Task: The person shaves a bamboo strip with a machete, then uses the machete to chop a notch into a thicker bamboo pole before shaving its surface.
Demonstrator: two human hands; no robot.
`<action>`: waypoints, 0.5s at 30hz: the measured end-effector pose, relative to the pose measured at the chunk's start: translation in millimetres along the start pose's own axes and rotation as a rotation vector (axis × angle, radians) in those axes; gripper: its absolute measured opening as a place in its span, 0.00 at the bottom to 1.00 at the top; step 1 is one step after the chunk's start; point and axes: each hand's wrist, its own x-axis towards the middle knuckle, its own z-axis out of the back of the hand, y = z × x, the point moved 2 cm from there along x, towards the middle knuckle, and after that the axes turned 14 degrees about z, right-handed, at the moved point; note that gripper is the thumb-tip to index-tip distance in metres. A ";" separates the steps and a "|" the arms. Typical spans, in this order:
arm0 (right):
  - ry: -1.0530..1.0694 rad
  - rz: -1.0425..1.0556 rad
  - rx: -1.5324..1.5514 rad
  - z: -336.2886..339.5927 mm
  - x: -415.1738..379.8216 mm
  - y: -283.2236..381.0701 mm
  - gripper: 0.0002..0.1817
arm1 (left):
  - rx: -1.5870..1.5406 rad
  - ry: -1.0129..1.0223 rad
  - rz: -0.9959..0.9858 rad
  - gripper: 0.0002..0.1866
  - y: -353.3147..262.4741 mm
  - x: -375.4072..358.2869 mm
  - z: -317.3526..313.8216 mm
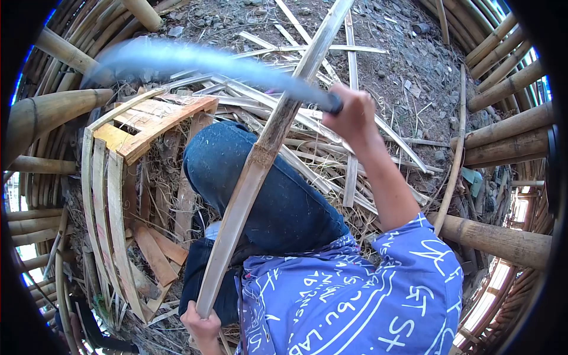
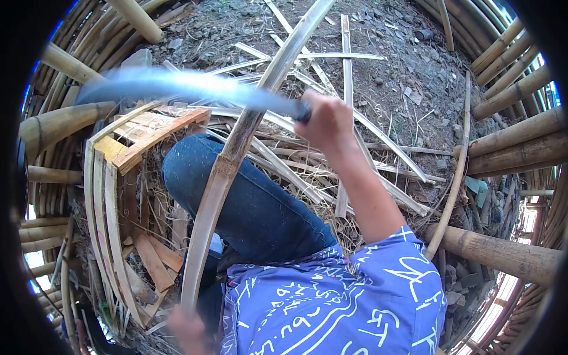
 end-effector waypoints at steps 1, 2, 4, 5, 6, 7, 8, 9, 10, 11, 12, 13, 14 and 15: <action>-0.048 -0.076 -0.024 -2.1 7.2 -14.5 0.01 | -0.030 -0.008 -0.003 0.07 4.3 0.5 -1.6; -0.057 -0.135 -0.016 -4.4 16.3 -33.6 0.02 | -0.056 -0.011 -0.002 0.07 9.0 -1.3 -1.4; -0.040 -0.249 -0.111 10.6 31.3 -76.7 0.04 | -0.109 0.031 0.000 0.08 15.1 -12.7 -6.4; -0.105 -0.236 -0.188 7.5 34.8 -92.7 0.05 | -0.130 0.033 -0.005 0.08 17.9 -12.5 -4.9; -0.111 -0.234 -0.185 6.6 36.3 -96.0 0.05 | -0.131 0.026 -0.006 0.08 18.2 -11.1 -5.4; -0.151 -0.192 -0.230 5.5 39.0 -97.1 0.05 | -0.128 0.044 -0.016 0.07 18.3 -10.0 -6.4; -0.186 -0.149 -0.272 2.8 42.4 -96.3 0.05 | -0.123 0.063 -0.020 0.07 18.0 -11.1 -6.5; -0.188 -0.144 -0.261 3.5 44.4 -86.4 0.05 | -0.116 0.080 -0.022 0.07 17.0 -12.3 -6.3; -0.210 -0.145 -0.089 8.8 41.8 -68.7 0.06 | -0.152 0.105 0.001 0.05 14.5 -12.1 -8.5; -0.233 -0.149 0.078 11.6 36.3 -54.3 0.07 | -0.146 0.098 -0.001 0.05 9.3 -12.1 -9.0; -0.224 -0.133 0.179 9.8 29.6 -44.8 0.06 | -0.183 0.189 0.071 0.05 2.2 -12.0 -11.0; -0.191 -0.072 0.219 13.3 22.2 -24.8 0.05 | -0.218 0.279 0.138 0.06 -5.3 -12.2 -13.6; -0.243 0.010 0.325 4.6 13.0 -13.1 0.03 | -0.283 0.307 0.139 0.07 -14.3 -14.0 -13.7; -0.166 0.001 0.297 7.1 4.9 5.1 0.03 | -0.338 0.406 0.206 0.07 -14.3 -15.6 -17.1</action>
